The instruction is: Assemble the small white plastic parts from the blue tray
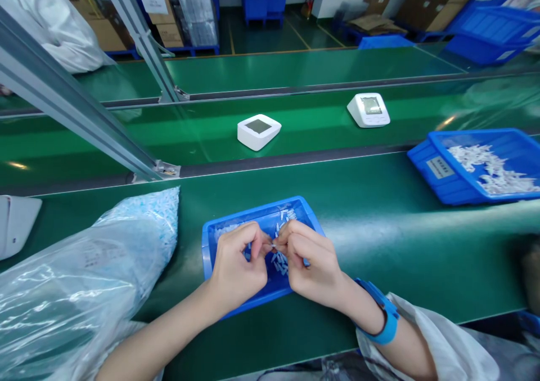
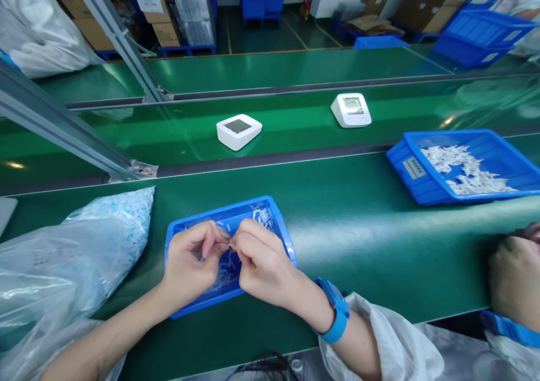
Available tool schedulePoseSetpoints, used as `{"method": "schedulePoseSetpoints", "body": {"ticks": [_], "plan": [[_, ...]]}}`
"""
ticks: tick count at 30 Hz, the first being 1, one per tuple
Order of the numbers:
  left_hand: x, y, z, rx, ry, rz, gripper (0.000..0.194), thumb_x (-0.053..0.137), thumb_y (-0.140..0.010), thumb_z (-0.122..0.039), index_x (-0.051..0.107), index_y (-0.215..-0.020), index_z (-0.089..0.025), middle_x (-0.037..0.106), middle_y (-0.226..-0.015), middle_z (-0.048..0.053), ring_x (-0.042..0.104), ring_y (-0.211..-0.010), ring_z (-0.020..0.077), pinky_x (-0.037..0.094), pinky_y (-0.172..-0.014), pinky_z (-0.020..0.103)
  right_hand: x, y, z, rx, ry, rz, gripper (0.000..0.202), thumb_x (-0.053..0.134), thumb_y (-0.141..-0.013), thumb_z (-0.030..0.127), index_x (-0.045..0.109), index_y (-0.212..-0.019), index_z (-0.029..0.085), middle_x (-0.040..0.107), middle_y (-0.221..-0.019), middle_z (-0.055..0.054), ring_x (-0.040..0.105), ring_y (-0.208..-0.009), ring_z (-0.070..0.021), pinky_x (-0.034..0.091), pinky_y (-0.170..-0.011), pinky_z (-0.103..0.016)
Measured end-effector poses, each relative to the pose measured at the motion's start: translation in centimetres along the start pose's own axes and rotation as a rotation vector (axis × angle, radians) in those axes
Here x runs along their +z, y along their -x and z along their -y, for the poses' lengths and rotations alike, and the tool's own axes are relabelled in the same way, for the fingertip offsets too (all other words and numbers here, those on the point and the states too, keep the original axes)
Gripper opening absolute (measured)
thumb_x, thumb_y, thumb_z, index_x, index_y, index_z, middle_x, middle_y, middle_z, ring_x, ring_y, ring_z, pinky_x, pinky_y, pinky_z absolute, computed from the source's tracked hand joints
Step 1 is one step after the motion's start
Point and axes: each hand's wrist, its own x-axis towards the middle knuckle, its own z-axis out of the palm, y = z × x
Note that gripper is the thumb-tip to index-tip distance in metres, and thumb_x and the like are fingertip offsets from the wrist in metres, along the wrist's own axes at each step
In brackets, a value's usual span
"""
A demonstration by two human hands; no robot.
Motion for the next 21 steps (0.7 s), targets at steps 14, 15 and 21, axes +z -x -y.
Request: {"method": "schedulePoseSetpoints", "body": {"ticks": [14,15,21], "plan": [[-0.2,-0.4,-0.6,0.033,0.028,-0.03,0.011,0.061,-0.083,-0.015,0.059,-0.093,-0.02,0.065,-0.076,0.001,0.063,-0.072,0.0156,0.05,-0.066,0.026,0.0,-0.4,0.7,0.049,-0.106,-0.257,0.036,0.051,-0.076,-0.007,0.033,-0.061,0.021,0.056,-0.075,-0.002,0.058,-0.071,-0.0159,0.047,-0.059,-0.031],[-0.3,-0.4,-0.8,0.046,-0.02,-0.009,0.008,0.06,-0.084,-0.018,0.06,-0.092,-0.019,0.066,-0.077,0.002,0.064,-0.073,0.0158,0.05,-0.067,0.026,0.0,-0.4,0.7,0.045,-0.109,-0.272,0.036,0.051,-0.076,-0.007,0.034,-0.06,0.021,0.056,-0.075,-0.002,0.059,-0.071,-0.0162,0.047,-0.059,-0.032],[-0.3,-0.4,-1.1,0.256,-0.23,0.034,0.019,0.049,-0.089,-0.014,0.061,-0.075,-0.018,0.065,-0.066,0.002,0.061,-0.063,0.0147,0.048,-0.062,0.026,0.3,-0.4,1.1,0.02,-0.068,-0.3,0.037,0.051,-0.074,-0.006,0.033,-0.056,0.021,0.056,-0.073,-0.002,0.058,-0.065,-0.0158,0.046,-0.054,-0.031]]}}
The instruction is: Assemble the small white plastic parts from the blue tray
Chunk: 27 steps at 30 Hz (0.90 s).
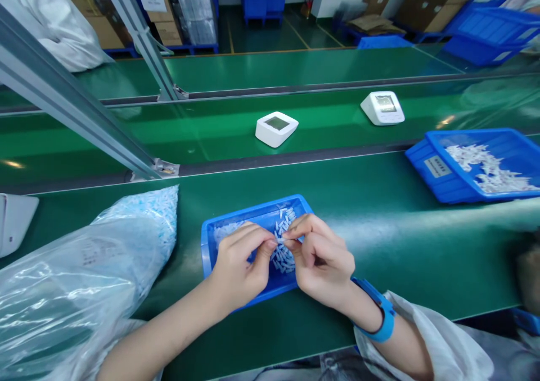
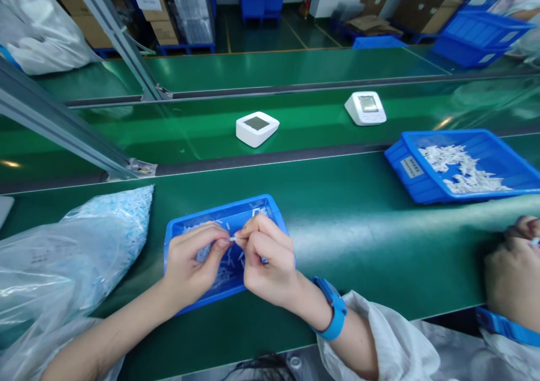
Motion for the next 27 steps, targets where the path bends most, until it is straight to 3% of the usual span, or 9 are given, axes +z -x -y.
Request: {"method": "schedulePoseSetpoints", "body": {"ticks": [5,13,21,27], "plan": [[0.48,0.54,0.0,0.083,-0.007,-0.118,0.017,0.053,-0.084,-0.005,0.06,-0.075,-0.017,0.064,-0.065,0.002,0.062,-0.063,0.0142,0.049,-0.061,0.025,0.62,0.18,0.7,0.034,-0.001,-0.057,0.039,0.051,-0.073,-0.007,0.03,-0.052,0.02,0.056,-0.072,-0.003,0.057,-0.063,-0.0148,0.045,-0.05,-0.03],[0.58,0.7,-0.22,0.11,-0.026,-0.156,0.019,0.054,-0.081,0.0,0.062,-0.077,-0.017,0.067,-0.067,0.001,0.063,-0.064,0.0136,0.051,-0.062,0.025,0.83,0.18,0.83,0.051,-0.062,-0.041,0.039,0.048,-0.068,-0.009,0.027,-0.051,0.018,0.052,-0.071,-0.002,0.056,-0.063,-0.0137,0.043,-0.05,-0.028],[0.51,0.62,-0.08,0.037,0.01,-0.106,0.02,0.052,-0.081,-0.002,0.063,-0.073,-0.016,0.066,-0.063,0.003,0.064,-0.059,0.0151,0.051,-0.057,0.026,0.76,0.53,0.54,0.069,-0.075,0.036,0.038,0.046,-0.066,-0.01,0.027,-0.051,0.018,0.05,-0.073,-0.002,0.057,-0.067,-0.0143,0.044,-0.053,-0.028],[0.59,0.33,0.07,0.049,0.008,-0.118,0.017,0.053,-0.085,-0.007,0.063,-0.075,-0.016,0.068,-0.066,0.002,0.064,-0.062,0.0139,0.052,-0.06,0.025,0.6,0.33,0.57,0.06,-0.062,0.013,0.038,0.049,-0.07,-0.01,0.031,-0.05,0.018,0.055,-0.077,-0.002,0.059,-0.07,-0.0141,0.045,-0.054,-0.027]]}}
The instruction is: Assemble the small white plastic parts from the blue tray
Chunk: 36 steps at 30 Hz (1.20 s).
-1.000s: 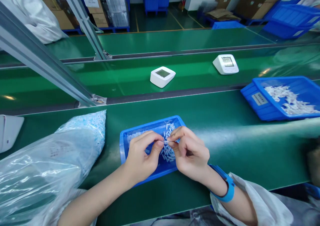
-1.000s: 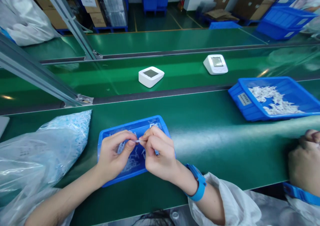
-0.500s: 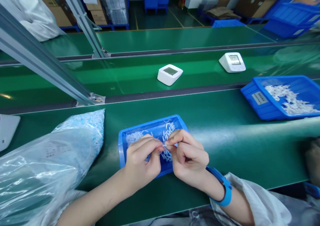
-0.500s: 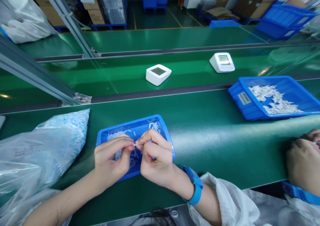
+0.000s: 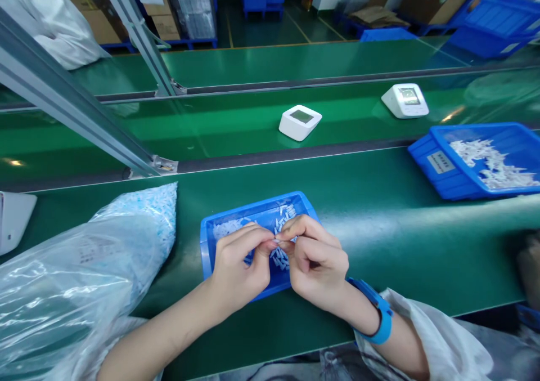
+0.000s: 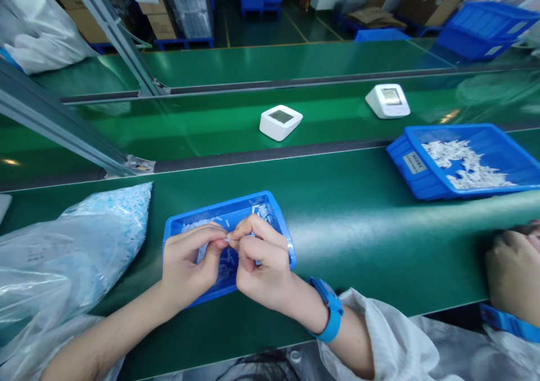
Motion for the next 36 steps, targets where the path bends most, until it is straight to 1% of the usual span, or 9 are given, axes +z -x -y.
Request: {"method": "schedulePoseSetpoints", "body": {"ticks": [7,13,17,23,26,29,31,33,36], "plan": [[0.1,-0.2,0.3,0.158,0.008,-0.12,0.015,0.059,-0.082,-0.001,0.064,-0.088,-0.014,0.068,-0.076,0.005,0.063,-0.071,0.0148,0.053,-0.068,0.029,-0.5,-0.8,0.0,0.158,-0.182,-0.066,0.025,0.062,-0.078,-0.004,0.056,-0.078,0.02,0.064,-0.085,-0.001,0.062,-0.08,-0.0146,0.051,-0.072,-0.03],[0.0,-0.3,0.2,0.161,0.013,-0.128,0.02,0.06,-0.079,0.004,0.064,-0.088,-0.013,0.068,-0.078,0.005,0.063,-0.072,0.0149,0.053,-0.068,0.03,-0.9,-1.0,0.0,0.178,-0.276,-0.011,0.025,0.062,-0.079,-0.004,0.059,-0.084,0.021,0.065,-0.085,0.0,0.063,-0.082,-0.0142,0.051,-0.075,-0.03],[0.1,-0.3,0.2,0.172,0.089,-0.097,0.02,0.057,-0.079,0.005,0.063,-0.086,-0.012,0.066,-0.074,0.005,0.063,-0.071,0.0151,0.053,-0.068,0.031,-0.7,-0.7,0.1,0.205,-0.273,0.001,0.023,0.059,-0.08,-0.002,0.057,-0.077,0.02,0.064,-0.08,0.001,0.061,-0.072,-0.0117,0.05,-0.066,-0.026],[-0.1,-0.4,0.3,0.064,0.083,-0.016,0.013,0.059,-0.082,-0.003,0.065,-0.084,-0.015,0.068,-0.075,0.004,0.064,-0.07,0.014,0.052,-0.07,0.028,-1.2,-1.8,-0.1,0.279,-0.235,0.021,0.018,0.062,-0.081,0.006,0.055,-0.074,0.02,0.063,-0.075,0.0,0.062,-0.07,-0.0132,0.05,-0.065,-0.027],[-0.2,-0.6,0.4,-0.071,0.004,0.055,0.017,0.058,-0.086,-0.011,0.067,-0.1,-0.016,0.072,-0.088,0.005,0.067,-0.079,0.0155,0.053,-0.075,0.028,-5.0,-3.7,-1.3,0.338,-0.014,0.054,0.011,0.065,-0.079,0.014,0.056,-0.08,0.02,0.064,-0.077,-0.002,0.063,-0.074,-0.0169,0.051,-0.068,-0.03],[-0.5,-0.9,0.7,-0.214,-0.064,0.087,0.022,0.05,-0.09,-0.012,0.067,-0.104,-0.017,0.072,-0.095,0.006,0.067,-0.084,0.0165,0.054,-0.077,0.029,-10.3,-5.2,-3.5,0.455,0.543,0.108,0.007,0.06,-0.077,0.014,0.058,-0.083,0.019,0.065,-0.077,-0.005,0.064,-0.074,-0.0212,0.049,-0.068,-0.033],[-0.9,-1.2,0.9,-0.216,-0.144,0.159,0.027,0.046,-0.089,-0.007,0.067,-0.102,-0.017,0.072,-0.098,0.006,0.066,-0.089,0.0181,0.054,-0.08,0.032,-13.2,-5.5,-4.9,0.619,0.869,0.212,0.016,0.056,-0.076,0.009,0.059,-0.089,0.016,0.067,-0.076,-0.007,0.065,-0.073,-0.0248,0.049,-0.067,-0.036],[-1.5,-1.4,1.1,-0.169,-0.255,0.295,0.034,0.042,-0.085,-0.001,0.067,-0.101,-0.017,0.071,-0.101,0.007,0.063,-0.096,0.0204,0.052,-0.086,0.036,-14.5,-5.5,-5.6,0.697,1.07,0.246,0.024,0.054,-0.078,0.011,0.059,-0.102,0.012,0.069,-0.09,-0.015,0.065,-0.082,-0.0307,0.049,-0.068,-0.04],[-2.5,-1.6,1.0,-0.128,-0.431,0.549,0.036,0.04,-0.082,0.002,0.068,-0.097,-0.015,0.071,-0.098,0.008,0.061,-0.096,0.0243,0.05,-0.087,0.043,-13.2,-5.7,-4.8,0.553,1.105,0.205,0.027,0.052,-0.085,0.019,0.06,-0.109,0.011,0.069,-0.104,-0.019,0.064,-0.094,-0.0333,0.048,-0.075,-0.042]]}}
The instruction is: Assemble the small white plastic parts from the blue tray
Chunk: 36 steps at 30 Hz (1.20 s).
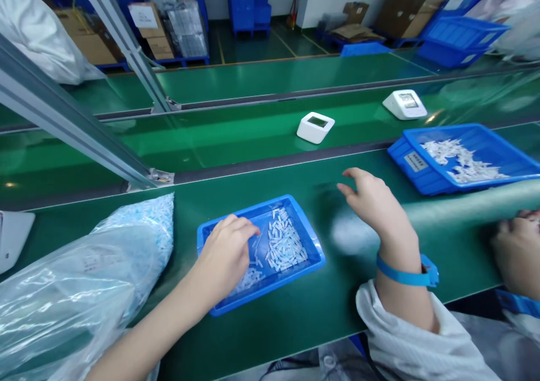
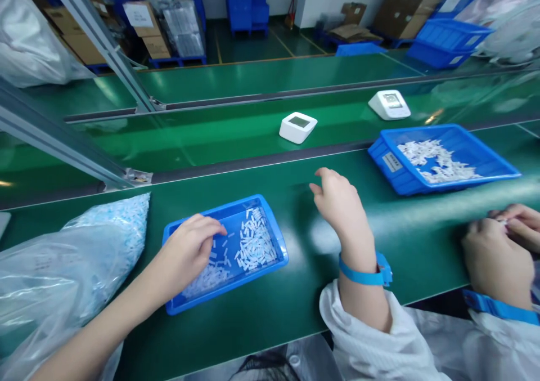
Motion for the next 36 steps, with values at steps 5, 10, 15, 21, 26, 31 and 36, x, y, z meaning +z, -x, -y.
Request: {"method": "schedulePoseSetpoints", "body": {"ticks": [5,10,15,21,26,31,36], "plan": [[-0.5,0.6,-0.1,0.059,-0.161,0.274,0.03,0.044,-0.083,-0.002,0.069,-0.094,-0.015,0.069,-0.095,0.009,0.059,-0.096,0.0268,0.048,-0.088,0.046,1.0,2.7,7.3,-0.589,-0.357,0.306,0.019,0.051,-0.086,0.011,0.068,-0.087,0.018,0.071,-0.088,-0.005,0.065,-0.083,-0.0183,0.047,-0.076,-0.029],[0.7,0.2,0.2,0.134,-0.156,0.357,0.026,0.046,-0.085,-0.008,0.07,-0.09,-0.016,0.065,-0.097,0.01,0.056,-0.098,0.0257,0.045,-0.091,0.043,4.5,5.4,10.6,-0.853,-0.108,0.594,0.014,0.055,-0.08,0.005,0.066,-0.075,0.011,0.068,-0.083,-0.011,0.062,-0.085,-0.0228,0.046,-0.079,-0.034],[1.3,0.0,0.8,0.176,-0.105,0.375,0.024,0.048,-0.081,-0.006,0.068,-0.086,-0.017,0.063,-0.095,0.009,0.055,-0.096,0.025,0.044,-0.088,0.042,6.0,5.8,9.8,-0.86,-0.129,0.568,0.015,0.054,-0.084,0.007,0.064,-0.075,0.014,0.064,-0.081,-0.01,0.059,-0.085,-0.0222,0.046,-0.078,-0.034],[1.7,0.2,0.8,0.169,-0.11,0.343,0.02,0.048,-0.077,-0.005,0.065,-0.082,-0.016,0.062,-0.094,0.009,0.055,-0.094,0.025,0.044,-0.085,0.041,6.3,5.8,9.3,-0.898,-0.147,0.498,0.013,0.054,-0.085,0.006,0.064,-0.08,0.011,0.063,-0.086,-0.012,0.058,-0.088,-0.0233,0.047,-0.086,-0.038],[1.4,0.0,0.7,0.168,-0.104,0.306,0.018,0.047,-0.075,-0.003,0.059,-0.072,-0.016,0.062,-0.084,0.007,0.056,-0.089,0.024,0.044,-0.081,0.038,5.9,5.8,9.2,-0.906,-0.155,0.521,0.013,0.054,-0.085,0.006,0.065,-0.078,0.011,0.063,-0.088,-0.013,0.057,-0.091,-0.0239,0.047,-0.088,-0.039],[0.4,-0.3,-0.1,0.051,0.105,0.146,0.022,0.044,-0.068,0.003,0.052,-0.067,-0.018,0.058,-0.069,0.002,0.055,-0.07,0.0168,0.042,-0.065,0.029,5.4,5.7,9.3,-0.876,-0.28,0.468,0.022,0.044,-0.084,-0.003,0.061,-0.083,0.012,0.059,-0.086,-0.009,0.055,-0.086,-0.0207,0.048,-0.081,-0.034],[0.8,-0.6,-0.4,-0.196,0.384,-0.133,0.015,0.049,-0.077,-0.006,0.054,-0.07,-0.018,0.06,-0.067,-0.002,0.056,-0.065,0.0138,0.042,-0.061,0.025,5.9,5.9,8.8,-0.825,-0.3,0.471,0.011,0.051,-0.085,0.004,0.059,-0.087,0.012,0.06,-0.091,-0.012,0.055,-0.091,-0.0233,0.047,-0.083,-0.038]]}}
